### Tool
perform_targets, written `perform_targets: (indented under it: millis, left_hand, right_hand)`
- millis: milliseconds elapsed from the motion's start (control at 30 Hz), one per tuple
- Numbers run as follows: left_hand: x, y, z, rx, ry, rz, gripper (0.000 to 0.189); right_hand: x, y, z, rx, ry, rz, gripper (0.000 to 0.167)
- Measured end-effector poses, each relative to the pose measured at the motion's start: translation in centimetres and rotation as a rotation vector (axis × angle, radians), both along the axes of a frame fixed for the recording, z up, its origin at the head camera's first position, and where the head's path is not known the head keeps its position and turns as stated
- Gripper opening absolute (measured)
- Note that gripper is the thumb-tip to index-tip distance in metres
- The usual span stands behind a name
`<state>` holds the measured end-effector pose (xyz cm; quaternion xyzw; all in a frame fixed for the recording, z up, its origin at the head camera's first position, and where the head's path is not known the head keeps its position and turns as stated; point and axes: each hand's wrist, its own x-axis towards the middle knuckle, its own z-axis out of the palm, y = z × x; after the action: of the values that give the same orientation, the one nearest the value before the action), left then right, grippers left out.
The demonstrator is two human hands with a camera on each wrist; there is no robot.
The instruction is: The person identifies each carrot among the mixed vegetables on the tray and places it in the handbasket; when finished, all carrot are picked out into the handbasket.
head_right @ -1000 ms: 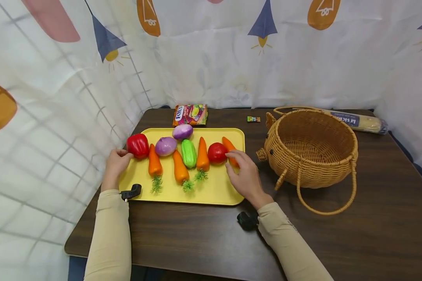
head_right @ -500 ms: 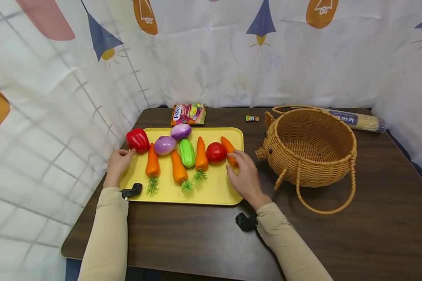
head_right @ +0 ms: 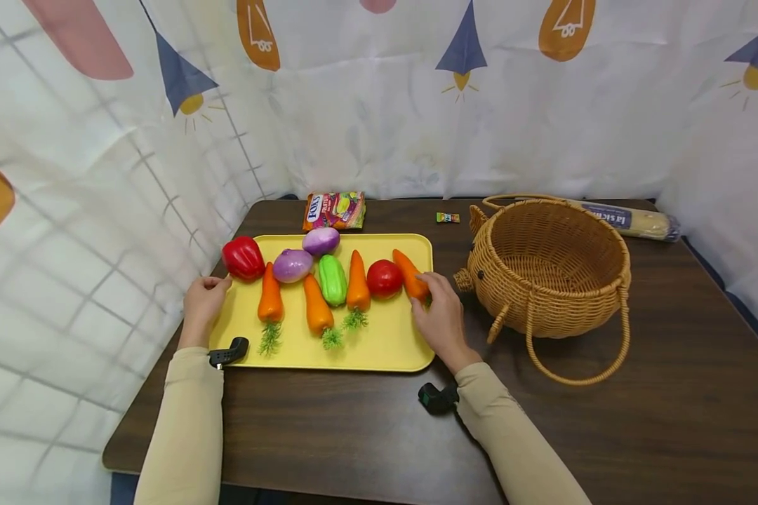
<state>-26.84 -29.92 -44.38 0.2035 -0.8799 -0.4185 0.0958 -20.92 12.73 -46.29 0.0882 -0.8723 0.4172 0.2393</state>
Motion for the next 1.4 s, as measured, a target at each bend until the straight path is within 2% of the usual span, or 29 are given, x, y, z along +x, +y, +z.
perform_targets:
  millis: [267,433,600,733,967,1233,1400]
  left_hand:
    - [0.1,0.1,-0.5,-0.058,0.037,0.032,0.027]
    - [0.1,0.2,-0.5,-0.074,0.048,0.038,0.029]
    - [0.1,0.3,-0.4,-0.058,0.051,0.046,0.031]
    - [0.1,0.4,-0.5,-0.053,0.046,0.049,0.033]
    - [0.1,0.3,-0.7,-0.041,0.022,0.037,0.034]
    - [0.0,0.2,-0.7,-0.017,0.037,0.035,0.045]
    - [-0.1,0.1,-0.7,-0.056,0.027,0.015,0.045]
  right_hand:
    - [-0.4,-0.4,-0.4,0.041,-0.055,-0.078,0.043]
    - [-0.7,-0.6,-0.4,0.074,-0.095,-0.133,0.047]
    - [-0.8,-0.6,-0.3,0.081,-0.095,-0.153,0.045]
    - [-0.7,-0.8,-0.2,0.074,-0.049,-0.157,0.044]
    - [-0.6,-0.9,0.1,0.030,0.096,-0.155,0.044]
    - [-0.5,-0.8,1.0,-0.109,0.218,-0.077,0.042]
    - [-0.4,-0.7,2.0,-0.128,0.258,-0.047,0.043]
